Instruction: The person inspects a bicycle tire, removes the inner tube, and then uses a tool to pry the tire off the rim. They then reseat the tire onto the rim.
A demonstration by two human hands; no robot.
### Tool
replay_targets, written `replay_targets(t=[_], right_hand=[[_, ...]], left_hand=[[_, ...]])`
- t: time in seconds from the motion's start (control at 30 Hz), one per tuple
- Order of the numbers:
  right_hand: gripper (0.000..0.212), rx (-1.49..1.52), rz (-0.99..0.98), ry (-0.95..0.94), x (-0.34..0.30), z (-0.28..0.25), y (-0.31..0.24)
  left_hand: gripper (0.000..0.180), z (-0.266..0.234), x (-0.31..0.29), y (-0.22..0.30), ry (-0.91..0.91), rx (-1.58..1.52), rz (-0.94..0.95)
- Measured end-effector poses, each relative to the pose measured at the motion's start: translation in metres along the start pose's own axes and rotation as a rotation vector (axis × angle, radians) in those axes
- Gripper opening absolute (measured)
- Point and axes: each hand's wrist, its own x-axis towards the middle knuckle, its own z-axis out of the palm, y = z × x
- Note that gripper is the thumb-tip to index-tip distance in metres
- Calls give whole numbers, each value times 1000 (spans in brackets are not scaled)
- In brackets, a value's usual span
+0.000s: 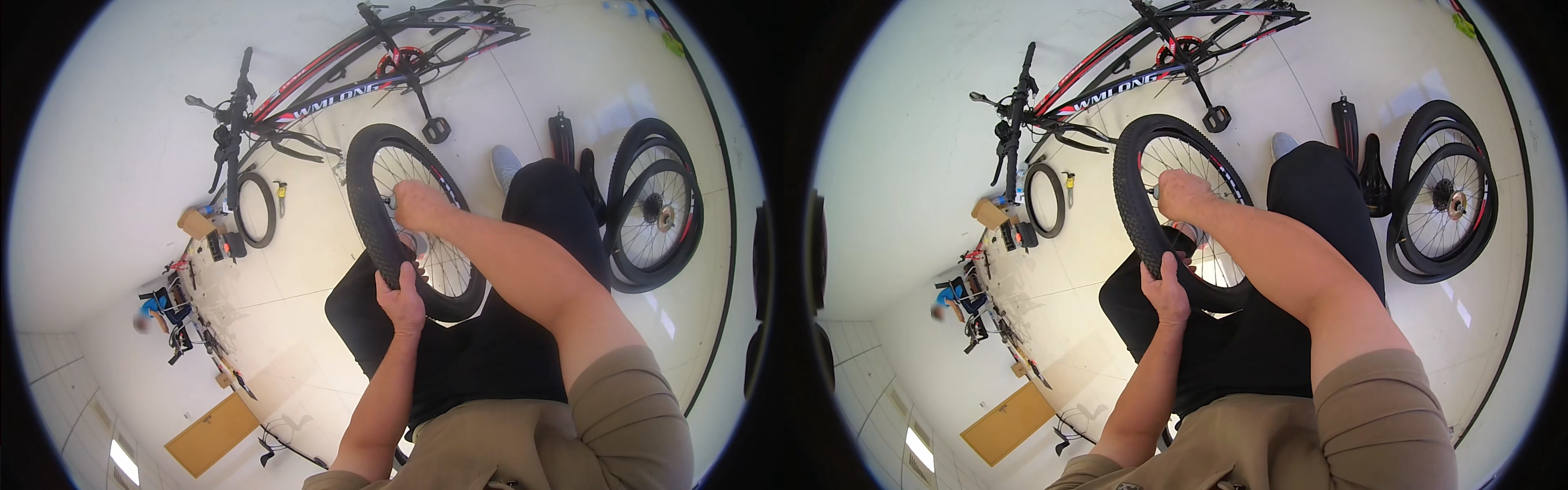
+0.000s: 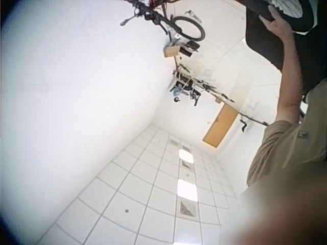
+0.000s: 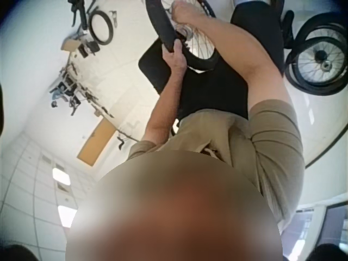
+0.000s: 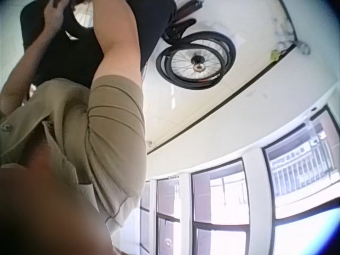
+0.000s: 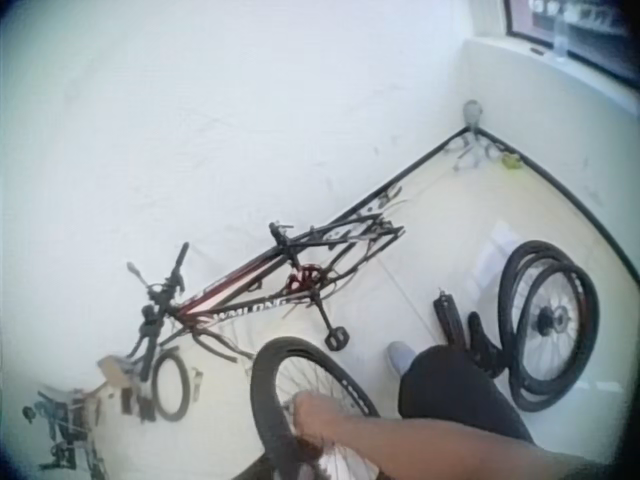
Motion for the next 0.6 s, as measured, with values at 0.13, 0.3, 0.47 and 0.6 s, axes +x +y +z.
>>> replay_targets(t=[0.13,0.3,0.47,0.6], right_hand=[[30,32,38,1,-3,-6,-1],[29,-38,41,-1,-1,-7,2],[28,-56,96,63,6,-1,14],[28,5,169,103,13,0,40]], left_hand=[[21,1,-6,-2,-15,19,7],[20,2,-7,-3,-10,5,17],[21,-2,-5,-7,3,-4,4],[22,-2,-3,-7,43,-3,6]])
